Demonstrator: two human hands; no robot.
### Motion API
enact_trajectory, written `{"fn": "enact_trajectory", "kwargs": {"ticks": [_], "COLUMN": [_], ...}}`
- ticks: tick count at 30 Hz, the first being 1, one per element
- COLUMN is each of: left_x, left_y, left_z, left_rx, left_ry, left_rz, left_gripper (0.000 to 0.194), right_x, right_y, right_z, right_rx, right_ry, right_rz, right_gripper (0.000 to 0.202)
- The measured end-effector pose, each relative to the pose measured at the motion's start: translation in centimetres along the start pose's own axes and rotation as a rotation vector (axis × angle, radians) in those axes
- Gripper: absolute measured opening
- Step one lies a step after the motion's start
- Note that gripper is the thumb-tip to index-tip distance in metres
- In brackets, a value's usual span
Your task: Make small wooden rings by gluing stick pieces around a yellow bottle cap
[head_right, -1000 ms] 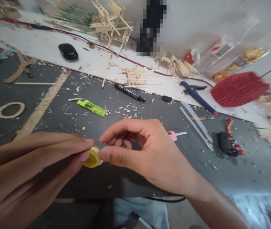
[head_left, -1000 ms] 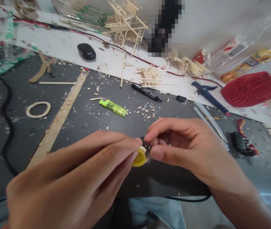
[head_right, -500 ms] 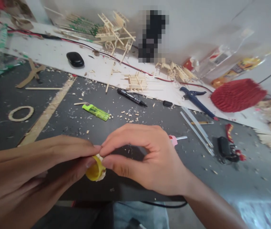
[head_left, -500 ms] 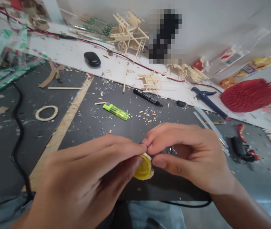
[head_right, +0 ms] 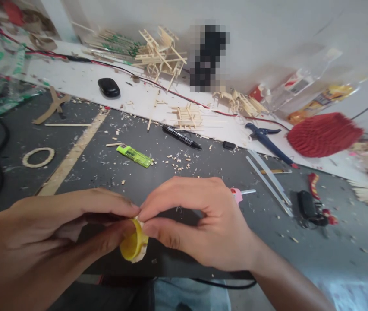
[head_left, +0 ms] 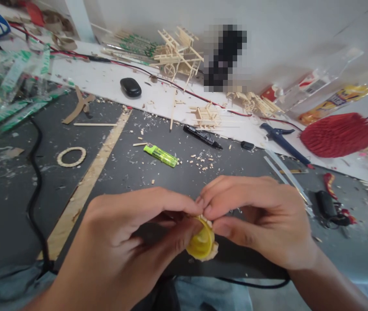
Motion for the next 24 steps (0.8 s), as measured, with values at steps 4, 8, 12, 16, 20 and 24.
{"fn": "enact_trajectory", "kwargs": {"ticks": [4,8,12,16,20,24], "left_x": [0.2,0.3,0.2,0.2,0.4,0.2], "left_y": [-0.2,-0.2,-0.3,-0.1,0.3,0.5], "left_z": [0.5,0.8,0.6,0.5,0.8,1.4], "left_rx": [0.088,0.133,0.139,0.124,0.095,0.105], "left_ry": [0.05,0.078,0.071,0.077,0.113,0.153], "left_rz": [-0.008,-0.032,-0.036,-0.03,-0.042,-0.064], "left_gripper": [0.01,0.011,0.011,0.015,0.017,0.016], "right_x": [0.0,0.1,0.1,0.2,0.6,1.0], "right_y": [0.0,0.0,0.0,-0.3,0.2,3.5], "right_z": [0.0,0.1,0.0,-0.5,-1.3,-1.4], "right_rx": [-0.05,-0.083,-0.115,-0.121,-0.105,0.095], "right_ry": [0.003,0.015,0.0,-0.066,-0.174,-0.303], "right_rz": [-0.028,-0.05,-0.051,-0.014,-0.035,-0.22], "right_gripper": [0.011,0.015,0.02,0.019,0.016,0.013]}}
Point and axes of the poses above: each hand's wrist, its own x-axis away from the middle knuckle, its own y-axis out of the back of the hand, z = x × y, the point moved 10 cm from there along -x, towards the middle knuckle, and after that the axes turned 14 degrees about x, right-handed, at the moved point
